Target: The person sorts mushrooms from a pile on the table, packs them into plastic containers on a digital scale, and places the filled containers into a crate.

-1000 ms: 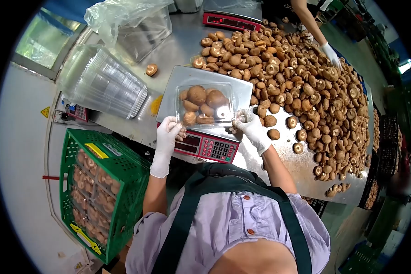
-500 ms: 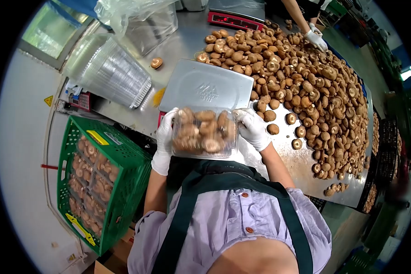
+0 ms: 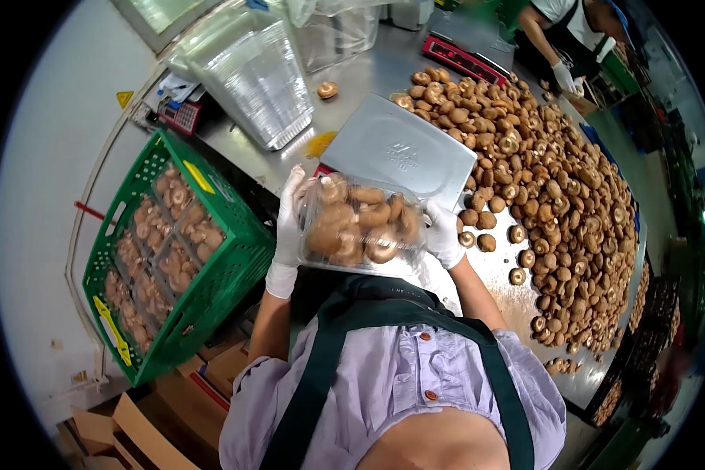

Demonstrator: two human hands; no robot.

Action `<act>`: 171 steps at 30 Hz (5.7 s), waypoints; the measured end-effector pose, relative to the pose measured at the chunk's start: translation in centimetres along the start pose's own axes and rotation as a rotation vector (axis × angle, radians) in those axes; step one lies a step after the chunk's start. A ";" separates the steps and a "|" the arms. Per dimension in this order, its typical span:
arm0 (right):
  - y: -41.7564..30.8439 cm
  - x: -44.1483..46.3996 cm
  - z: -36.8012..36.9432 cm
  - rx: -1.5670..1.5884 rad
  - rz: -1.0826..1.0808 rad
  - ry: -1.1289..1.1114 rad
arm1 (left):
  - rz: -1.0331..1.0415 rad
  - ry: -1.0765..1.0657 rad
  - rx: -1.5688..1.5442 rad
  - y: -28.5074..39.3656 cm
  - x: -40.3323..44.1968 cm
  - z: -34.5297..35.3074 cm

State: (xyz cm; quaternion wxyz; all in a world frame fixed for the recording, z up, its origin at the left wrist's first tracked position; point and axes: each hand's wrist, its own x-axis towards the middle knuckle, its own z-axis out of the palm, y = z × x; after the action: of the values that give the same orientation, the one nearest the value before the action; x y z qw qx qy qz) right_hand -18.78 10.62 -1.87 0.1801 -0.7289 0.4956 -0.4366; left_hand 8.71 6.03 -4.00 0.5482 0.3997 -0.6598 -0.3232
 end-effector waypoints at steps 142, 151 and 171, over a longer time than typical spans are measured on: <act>16.5 -18.5 -16.2 -0.230 0.968 0.302 | -0.309 -0.894 0.864 3.8 -2.5 32.2; 17.5 -18.6 -16.8 -0.171 1.029 0.450 | -0.204 -1.042 0.312 0.7 -0.4 35.4; 15.7 -18.3 -15.5 -0.050 0.803 0.088 | -0.083 -1.002 0.448 1.9 -3.6 34.8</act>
State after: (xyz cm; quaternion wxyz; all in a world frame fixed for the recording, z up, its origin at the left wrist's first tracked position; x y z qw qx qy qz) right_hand -42.65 22.38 -12.61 0.2972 -0.4618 0.7588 -0.3503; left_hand -25.46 9.71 -10.64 0.0552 0.3295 -0.8764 -0.3469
